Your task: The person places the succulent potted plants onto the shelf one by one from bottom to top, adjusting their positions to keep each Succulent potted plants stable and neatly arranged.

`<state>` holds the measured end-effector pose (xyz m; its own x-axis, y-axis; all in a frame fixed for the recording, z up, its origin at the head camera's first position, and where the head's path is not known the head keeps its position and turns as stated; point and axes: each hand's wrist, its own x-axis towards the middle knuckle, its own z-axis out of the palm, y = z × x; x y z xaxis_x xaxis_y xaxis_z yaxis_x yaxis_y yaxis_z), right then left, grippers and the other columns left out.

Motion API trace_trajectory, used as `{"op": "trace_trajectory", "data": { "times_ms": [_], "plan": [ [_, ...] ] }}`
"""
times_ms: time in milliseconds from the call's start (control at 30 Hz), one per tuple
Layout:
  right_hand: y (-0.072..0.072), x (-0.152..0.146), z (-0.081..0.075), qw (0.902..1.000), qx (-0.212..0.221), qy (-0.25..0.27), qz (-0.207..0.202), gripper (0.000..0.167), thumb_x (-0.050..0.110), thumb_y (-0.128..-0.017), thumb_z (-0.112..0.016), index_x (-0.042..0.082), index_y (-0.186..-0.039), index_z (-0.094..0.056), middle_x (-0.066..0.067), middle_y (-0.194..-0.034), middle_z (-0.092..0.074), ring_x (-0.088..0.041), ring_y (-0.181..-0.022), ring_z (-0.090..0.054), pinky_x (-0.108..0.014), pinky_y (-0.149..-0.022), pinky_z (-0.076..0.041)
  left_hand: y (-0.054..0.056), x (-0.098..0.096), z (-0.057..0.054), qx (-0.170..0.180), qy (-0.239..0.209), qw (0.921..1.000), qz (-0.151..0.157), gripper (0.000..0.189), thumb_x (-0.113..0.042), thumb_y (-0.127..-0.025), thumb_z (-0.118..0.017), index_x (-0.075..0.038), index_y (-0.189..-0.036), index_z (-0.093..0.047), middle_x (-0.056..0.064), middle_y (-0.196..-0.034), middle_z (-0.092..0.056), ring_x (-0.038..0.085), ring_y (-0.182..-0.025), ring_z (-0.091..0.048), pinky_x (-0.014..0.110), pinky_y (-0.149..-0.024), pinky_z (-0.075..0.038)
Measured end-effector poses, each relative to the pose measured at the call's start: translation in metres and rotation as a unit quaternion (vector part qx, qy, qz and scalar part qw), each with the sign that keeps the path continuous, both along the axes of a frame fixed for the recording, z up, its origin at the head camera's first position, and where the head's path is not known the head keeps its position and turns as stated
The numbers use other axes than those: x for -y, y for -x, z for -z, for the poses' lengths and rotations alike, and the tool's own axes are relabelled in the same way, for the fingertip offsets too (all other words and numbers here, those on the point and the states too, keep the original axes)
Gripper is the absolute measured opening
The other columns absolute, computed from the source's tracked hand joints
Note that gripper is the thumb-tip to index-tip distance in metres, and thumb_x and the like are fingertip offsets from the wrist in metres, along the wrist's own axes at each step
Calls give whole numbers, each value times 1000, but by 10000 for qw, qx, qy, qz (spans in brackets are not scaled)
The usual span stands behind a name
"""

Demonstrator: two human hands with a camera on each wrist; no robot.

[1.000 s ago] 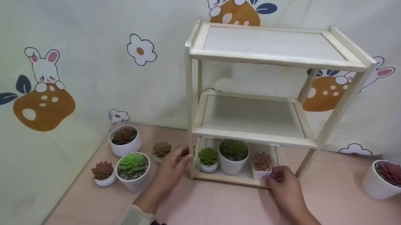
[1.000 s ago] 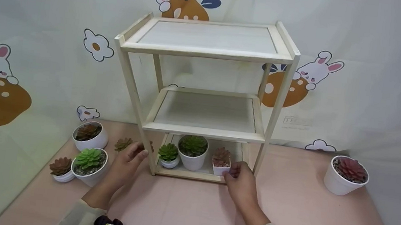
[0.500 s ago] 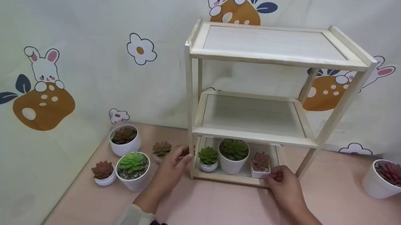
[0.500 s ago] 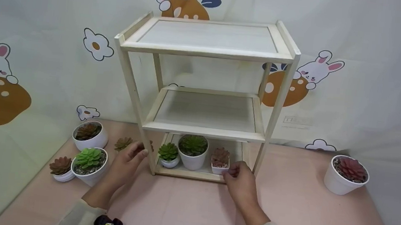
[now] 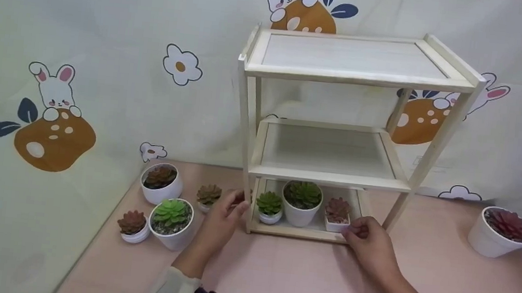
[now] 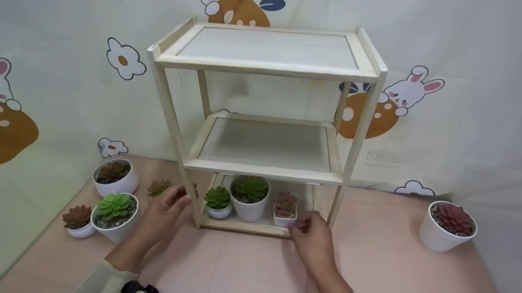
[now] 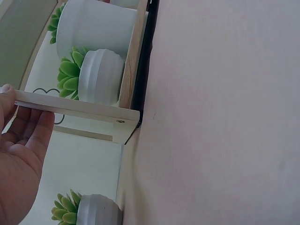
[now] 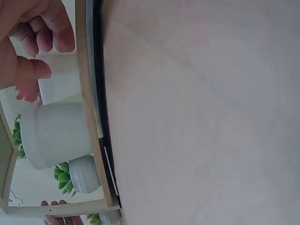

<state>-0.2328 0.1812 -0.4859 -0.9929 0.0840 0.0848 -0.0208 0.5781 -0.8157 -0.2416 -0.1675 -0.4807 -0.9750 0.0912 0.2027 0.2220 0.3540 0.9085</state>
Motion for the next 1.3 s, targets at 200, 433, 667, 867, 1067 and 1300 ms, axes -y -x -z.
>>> {"op": "trace_trajectory", "data": {
  "times_ms": [200,433,667,867,1067,1300],
  "plan": [
    [-10,-6,-12,10000,17,14,-35,21,11,-94,-75,2,-107,-61,-10,-104,-66,-16,-96,-62,-16,-77,-53,2,0,1,-165,10,9998,58,41,-33,-107,-57,-9,-140,-59,12,-135,-65,29,-132,-59,50,-114,-50],
    [-24,-18,-29,9998,-176,-67,24,24,12,-93,-78,2,-107,-62,-9,-101,-67,-10,-92,-61,-16,-82,-52,4,-1,-1,-122,-49,9999,52,43,-32,-107,-57,-6,-142,-58,14,-136,-64,30,-132,-58,49,-115,-49],
    [-40,-36,-42,9989,-450,88,33,25,12,-93,-79,0,-107,-62,-8,-102,-66,1,-90,-61,-11,-80,-56,5,-3,-2,-139,44,9999,-28,39,-30,-108,-58,-7,-140,-60,15,-135,-65,31,-131,-60,49,-114,-50],
    [-46,-59,-49,9972,-670,158,300,27,13,-94,-79,-2,-109,-62,-6,-102,-65,7,-87,-61,-9,-77,-56,5,-3,-3,-173,112,9998,-31,41,-32,-108,-57,-8,-140,-59,14,-134,-65,29,-130,-60,49,-114,-50],
    [-44,-86,-56,9947,-778,24,678,34,18,-96,-76,-4,-116,-61,-2,-102,-65,10,-86,-59,-5,-76,-52,3,-2,-2,49,20,9999,-91,42,-34,-107,-58,-10,-142,-59,11,-136,-64,28,-132,-59,50,-114,-49],
    [-43,-115,-54,9911,-812,127,1049,46,26,-98,-75,-3,-128,-56,22,-100,-59,18,-89,-57,-3,-76,-51,0,-1,-1,246,-28,9996,-150,47,-38,-107,-57,-10,-145,-56,11,-140,-62,30,-135,-57,50,-116,-48]
  ]
}}
